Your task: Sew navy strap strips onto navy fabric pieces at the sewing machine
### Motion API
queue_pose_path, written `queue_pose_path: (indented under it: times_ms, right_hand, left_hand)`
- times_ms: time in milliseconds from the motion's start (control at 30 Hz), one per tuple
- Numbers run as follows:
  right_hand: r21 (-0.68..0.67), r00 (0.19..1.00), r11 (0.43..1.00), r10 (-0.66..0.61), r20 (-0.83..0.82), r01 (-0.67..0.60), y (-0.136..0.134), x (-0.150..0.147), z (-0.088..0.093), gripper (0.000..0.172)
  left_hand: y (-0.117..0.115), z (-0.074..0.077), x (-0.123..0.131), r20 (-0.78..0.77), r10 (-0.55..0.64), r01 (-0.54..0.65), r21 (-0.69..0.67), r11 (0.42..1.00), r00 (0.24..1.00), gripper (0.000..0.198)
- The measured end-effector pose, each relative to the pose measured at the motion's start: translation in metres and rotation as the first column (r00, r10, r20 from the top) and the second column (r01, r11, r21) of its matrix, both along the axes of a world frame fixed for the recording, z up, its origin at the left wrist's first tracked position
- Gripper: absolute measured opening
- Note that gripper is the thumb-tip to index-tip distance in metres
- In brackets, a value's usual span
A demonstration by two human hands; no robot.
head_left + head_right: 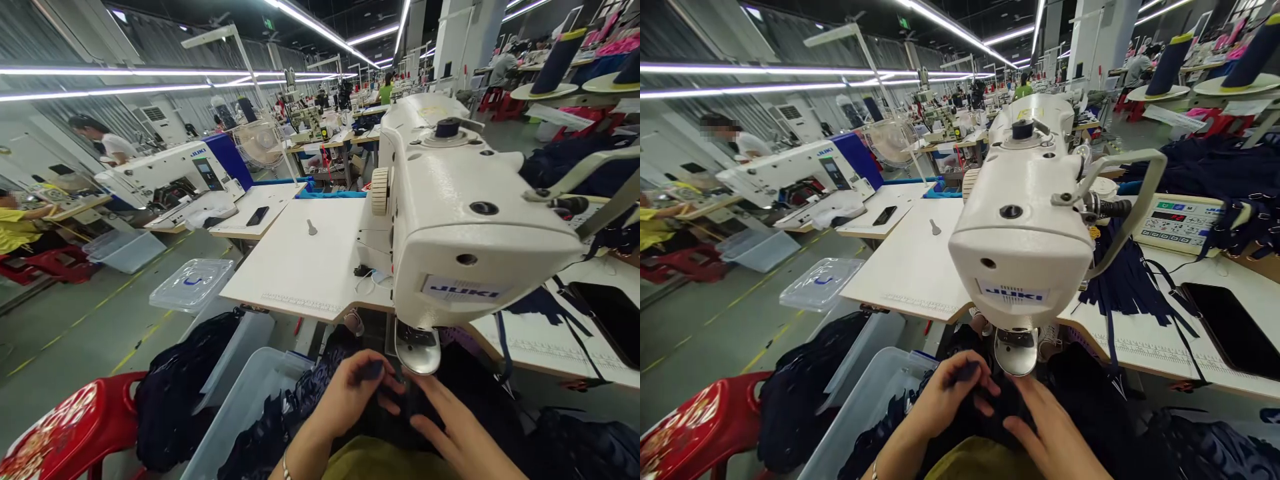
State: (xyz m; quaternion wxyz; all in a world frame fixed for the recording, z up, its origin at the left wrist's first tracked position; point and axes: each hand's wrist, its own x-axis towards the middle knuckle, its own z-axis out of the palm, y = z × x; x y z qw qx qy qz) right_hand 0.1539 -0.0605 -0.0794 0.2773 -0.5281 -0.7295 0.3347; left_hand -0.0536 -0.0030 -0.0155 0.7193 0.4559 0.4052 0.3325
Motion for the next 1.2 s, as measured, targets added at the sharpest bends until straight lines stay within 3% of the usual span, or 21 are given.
queue_pose_path:
  times_ms: [67,100,200,300,400,433,600,700,800,933,1000,1067,1100,1167,1200]
  right_hand:
    - [-0.109,0.978,0.988,0.092,-0.187,-0.114,0.008,-0.020,0.018,0.043]
    - [-0.140,0.956,0.974,0.138,-0.258,-0.178,0.010,-0.028,0.025,0.032]
    - [-0.144,0.898,0.954,0.187,-0.398,-0.262,0.014,-0.033,0.042,0.019]
    - [-0.035,0.904,0.983,0.152,-0.400,-0.181,0.013,-0.014,0.057,0.020]
    - [0.053,0.948,0.994,0.108,-0.300,-0.097,0.008,0.013,0.069,0.020]
    - [0.059,0.961,0.996,0.082,-0.265,-0.069,0.006,0.020,0.071,0.019]
    - [-0.037,0.985,0.998,-0.063,-0.160,0.058,0.001,0.036,0.080,0.017]
    - [-0.170,0.984,0.985,-0.063,-0.167,0.035,0.002,0.033,0.081,0.029]
    - [-0.251,0.962,0.967,-0.114,-0.250,0.049,0.003,0.027,0.076,0.026]
    - [-0.239,0.890,0.925,-0.357,-0.282,0.295,0.007,0.024,0.066,0.035]
    - [-0.194,0.869,0.899,-0.432,-0.243,0.393,0.013,0.025,0.064,0.034]
    - [-0.156,0.880,0.898,-0.435,-0.188,0.411,0.021,0.026,0.065,0.035]
    - [-0.143,0.893,0.905,-0.421,-0.160,0.401,0.025,0.026,0.066,0.035]
    - [-0.125,0.922,0.926,-0.370,-0.115,0.356,0.034,0.027,0.067,0.036]
    - [-0.116,0.934,0.936,-0.343,-0.100,0.332,0.039,0.028,0.068,0.035]
  left_hand:
    - [-0.011,0.020,0.006,-0.025,-0.145,0.147,0.130,0.981,0.989,0.039]
    - [-0.014,0.029,0.007,-0.064,-0.190,0.199,0.231,0.952,0.980,0.038]
    - [-0.017,0.048,0.006,-0.220,-0.208,0.295,0.517,0.804,0.953,0.033]
    - [-0.011,0.056,0.000,-0.312,-0.065,0.271,0.684,0.678,0.948,0.028]
    - [-0.005,0.057,-0.003,-0.369,0.152,0.206,0.765,0.610,0.917,0.025]
    - [-0.004,0.056,-0.003,-0.387,0.158,0.212,0.753,0.624,0.909,0.025]
    - [-0.004,0.058,0.011,-0.313,-0.093,0.256,0.534,0.805,0.945,0.031]
    - [-0.005,0.057,0.021,-0.253,-0.082,0.196,0.465,0.863,0.964,0.031]
    - [-0.004,0.054,0.030,-0.216,-0.072,0.157,0.407,0.900,0.974,0.031]
    - [0.000,0.046,0.038,-0.187,0.005,0.057,0.322,0.945,0.982,0.027]
    - [0.002,0.039,0.041,-0.271,0.078,0.015,0.326,0.945,0.959,0.021]
    - [0.004,0.031,0.042,-0.387,0.242,-0.009,0.516,0.857,0.890,0.016]
    - [0.005,0.028,0.042,-0.410,0.361,0.004,0.665,0.747,0.838,0.017]
    - [0.007,0.022,0.041,-0.361,0.560,0.122,0.900,0.418,0.746,0.023]
    - [0.008,0.020,0.040,-0.334,0.597,0.223,0.941,0.254,0.730,0.024]
